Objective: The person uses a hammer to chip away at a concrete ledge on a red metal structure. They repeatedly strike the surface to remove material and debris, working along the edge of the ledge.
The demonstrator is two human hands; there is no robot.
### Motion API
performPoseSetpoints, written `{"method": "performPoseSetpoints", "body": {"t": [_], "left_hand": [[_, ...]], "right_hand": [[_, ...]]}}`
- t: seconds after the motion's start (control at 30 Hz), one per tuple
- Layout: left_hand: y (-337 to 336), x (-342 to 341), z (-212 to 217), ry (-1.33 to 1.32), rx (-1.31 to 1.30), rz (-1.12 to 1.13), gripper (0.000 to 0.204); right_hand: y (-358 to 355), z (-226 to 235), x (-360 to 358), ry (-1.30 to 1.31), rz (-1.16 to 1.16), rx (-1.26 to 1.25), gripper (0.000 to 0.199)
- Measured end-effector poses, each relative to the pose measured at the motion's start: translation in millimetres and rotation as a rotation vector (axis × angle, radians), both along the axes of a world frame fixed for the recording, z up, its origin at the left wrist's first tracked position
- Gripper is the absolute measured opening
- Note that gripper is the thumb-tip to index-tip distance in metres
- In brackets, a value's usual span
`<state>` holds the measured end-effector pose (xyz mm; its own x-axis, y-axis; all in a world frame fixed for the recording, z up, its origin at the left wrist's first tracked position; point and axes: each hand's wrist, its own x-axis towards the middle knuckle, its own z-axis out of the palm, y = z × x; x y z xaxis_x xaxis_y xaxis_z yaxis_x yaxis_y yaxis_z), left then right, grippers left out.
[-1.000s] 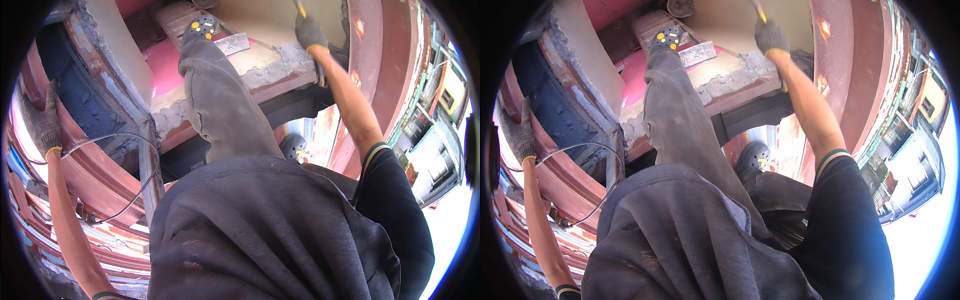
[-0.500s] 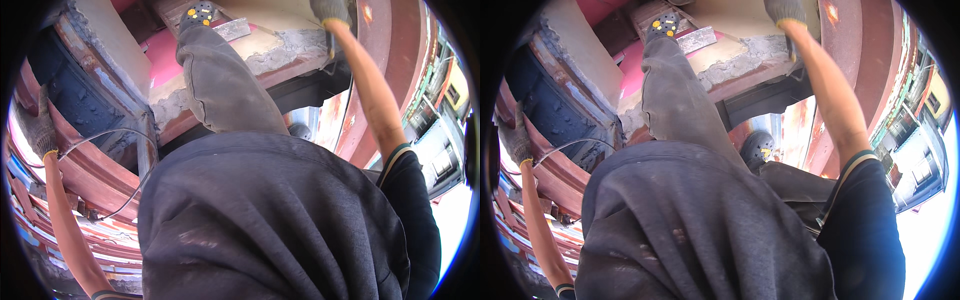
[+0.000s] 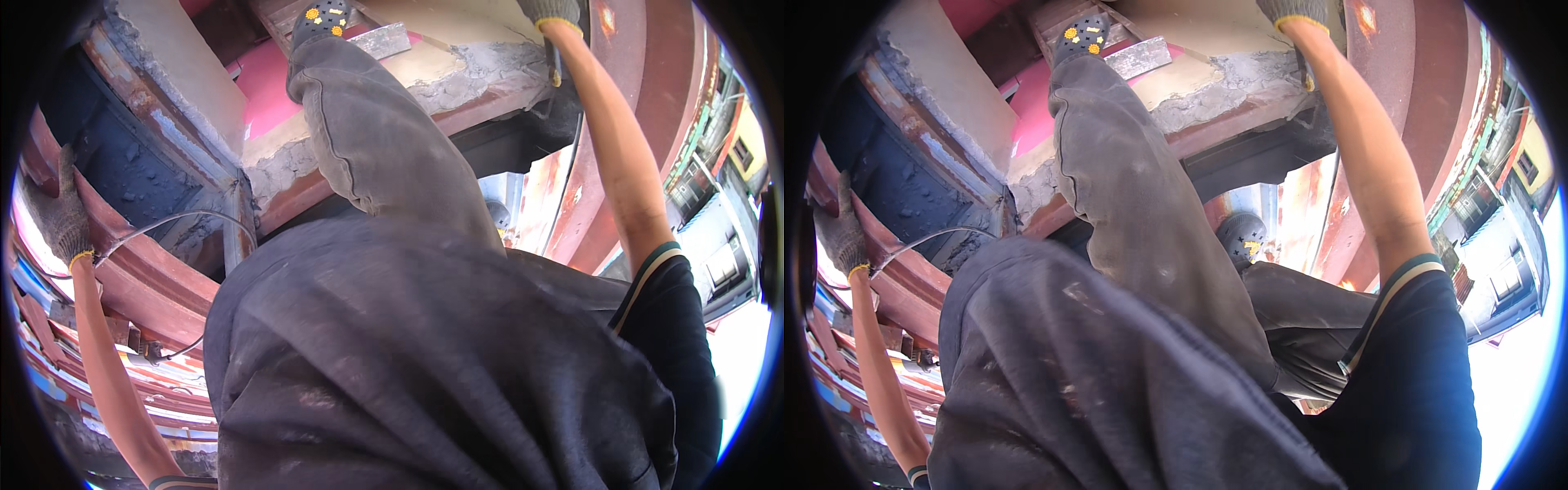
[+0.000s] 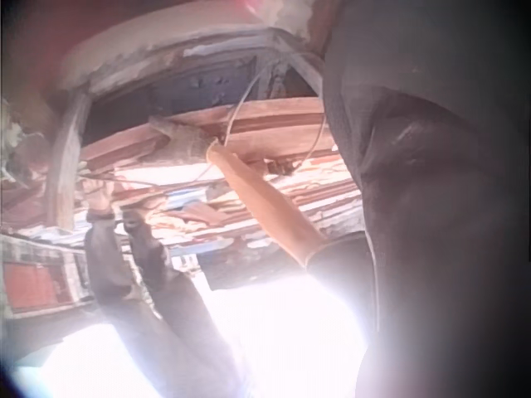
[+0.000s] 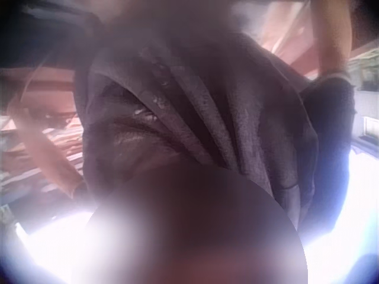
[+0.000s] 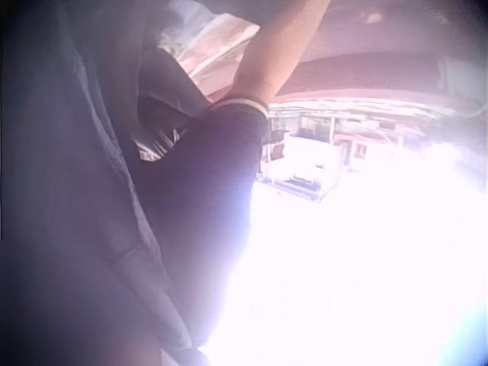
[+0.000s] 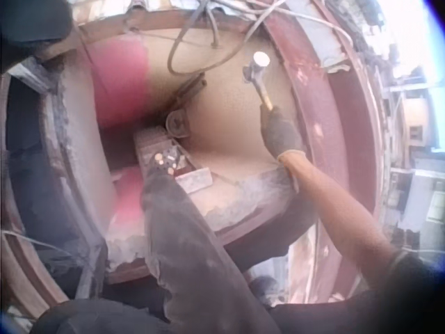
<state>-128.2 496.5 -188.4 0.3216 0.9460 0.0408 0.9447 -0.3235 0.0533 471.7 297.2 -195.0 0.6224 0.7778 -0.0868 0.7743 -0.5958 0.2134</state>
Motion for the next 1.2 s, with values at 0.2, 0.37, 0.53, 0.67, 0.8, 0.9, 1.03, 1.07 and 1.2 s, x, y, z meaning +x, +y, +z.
{"method": "performPoseSetpoints", "body": {"t": [0.2,0.37,0.53,0.67,0.8,0.9,1.03,1.07,1.2], "left_hand": [[3,43,1,-0.168,0.029,-0.096,0.100],[-8,42,44,-0.006,-0.057,0.140,0.101],[-11,56,36,0.013,-0.095,0.146,0.099],[-14,59,48,0.015,-0.157,0.259,0.099],[-14,65,59,0.064,-0.150,0.264,0.098],[-24,86,22,-0.055,-0.266,0.186,0.096],[-10,62,53,0.024,-0.145,0.193,0.095],[-3,47,64,0.076,-0.061,0.176,0.095],[-6,64,49,-0.039,-0.156,0.198,0.094]], "right_hand": [[-195,-87,42,0.371,-0.382,-0.910,0.041],[-101,-77,9,0.711,-0.602,-0.530,0.034],[-40,6,-15,0.222,-0.477,0.046,0.038],[-39,15,-38,0.186,-0.508,0.232,0.037],[-146,-80,-45,0.331,-0.938,0.023,0.039],[-279,-141,67,0.097,-0.566,-0.735,0.038],[-161,-121,53,0.552,-0.808,-0.087,0.042],[-79,-73,16,0.486,-0.708,-0.049,0.046],[-63,-5,1,0.278,-0.621,-0.040,0.040]]}}
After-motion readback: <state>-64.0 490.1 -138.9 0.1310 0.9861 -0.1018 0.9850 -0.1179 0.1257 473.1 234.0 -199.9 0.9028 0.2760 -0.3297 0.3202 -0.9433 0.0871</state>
